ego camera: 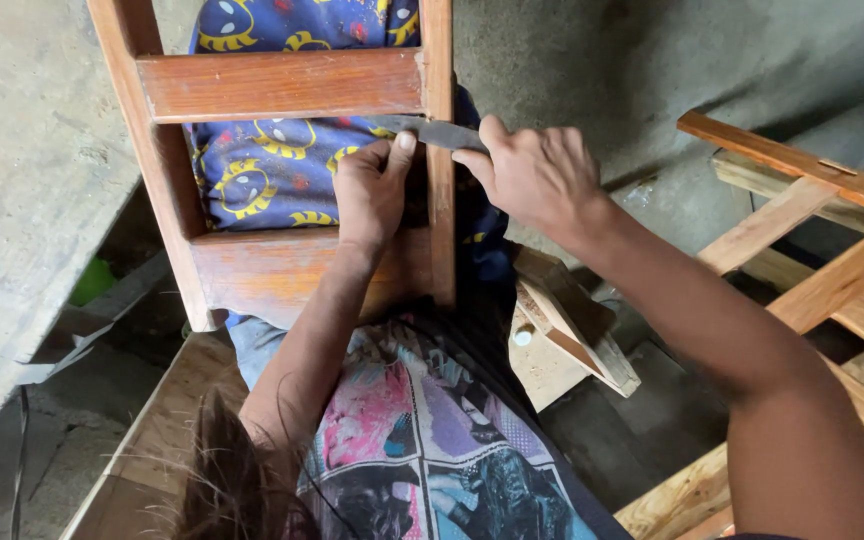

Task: Scraping the wooden frame of a chair using a small knife to refine the surface

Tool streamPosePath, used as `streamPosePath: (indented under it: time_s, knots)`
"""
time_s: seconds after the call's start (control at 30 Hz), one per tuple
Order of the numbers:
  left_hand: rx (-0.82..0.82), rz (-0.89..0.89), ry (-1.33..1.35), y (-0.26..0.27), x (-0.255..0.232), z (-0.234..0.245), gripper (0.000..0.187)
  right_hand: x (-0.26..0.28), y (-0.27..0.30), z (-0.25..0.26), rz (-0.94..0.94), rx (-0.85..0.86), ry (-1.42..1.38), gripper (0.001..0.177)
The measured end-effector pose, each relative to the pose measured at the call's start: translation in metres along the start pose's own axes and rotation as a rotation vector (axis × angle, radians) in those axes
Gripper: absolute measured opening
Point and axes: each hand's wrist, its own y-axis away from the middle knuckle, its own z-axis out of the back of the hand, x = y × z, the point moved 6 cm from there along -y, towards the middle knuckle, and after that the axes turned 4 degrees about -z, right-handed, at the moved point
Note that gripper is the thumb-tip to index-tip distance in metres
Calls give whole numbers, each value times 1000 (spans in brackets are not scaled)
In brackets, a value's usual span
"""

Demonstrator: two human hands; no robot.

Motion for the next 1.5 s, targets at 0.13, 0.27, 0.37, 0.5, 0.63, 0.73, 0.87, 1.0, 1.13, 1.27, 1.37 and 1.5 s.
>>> streamPosePath:
  time_s: [0.13,0.27,0.37,0.5,0.63,0.73,0.87,1.0,1.13,1.27,1.37,1.5]
  knots:
    - [12,-17,43,6,-9,6,26,2,3,11,25,-18,-23,40]
    - [94,5,72,12,-10,5,23,3,6,18,26,39,-73,41]
    - [115,-7,73,8,-11,2,22,-1,4,25,48,50,-65,41]
    - [102,14,64,11,-11,3,19,-5,6,11,-5,124,-80,43]
    - [81,24,39,11,-12,3,20,-9,4,0,-36,149,-106,43]
    - [55,24,21,10,-10,3,20,-7,5,-3,-43,138,-115,43]
    - [35,30,9,7,0,3,20,-4,7,7,-38,9,-81,42]
    - [72,-91,-145,27,-43,17,15,-22,15,-18,-107,-109,-213,41]
    - [-13,-655,-355,57,-108,11,25,-59,21,5,-322,-28,-632,30]
    - [195,-700,-1327,38,-106,-11,61,-71,33,23,-315,-152,-702,30]
    - [-82,-542,-1341,14,-116,19,63,-62,36,31,-244,-214,-609,23]
    - [-241,-782,-656,25,-125,43,32,-49,24,15,-121,-2,-421,15]
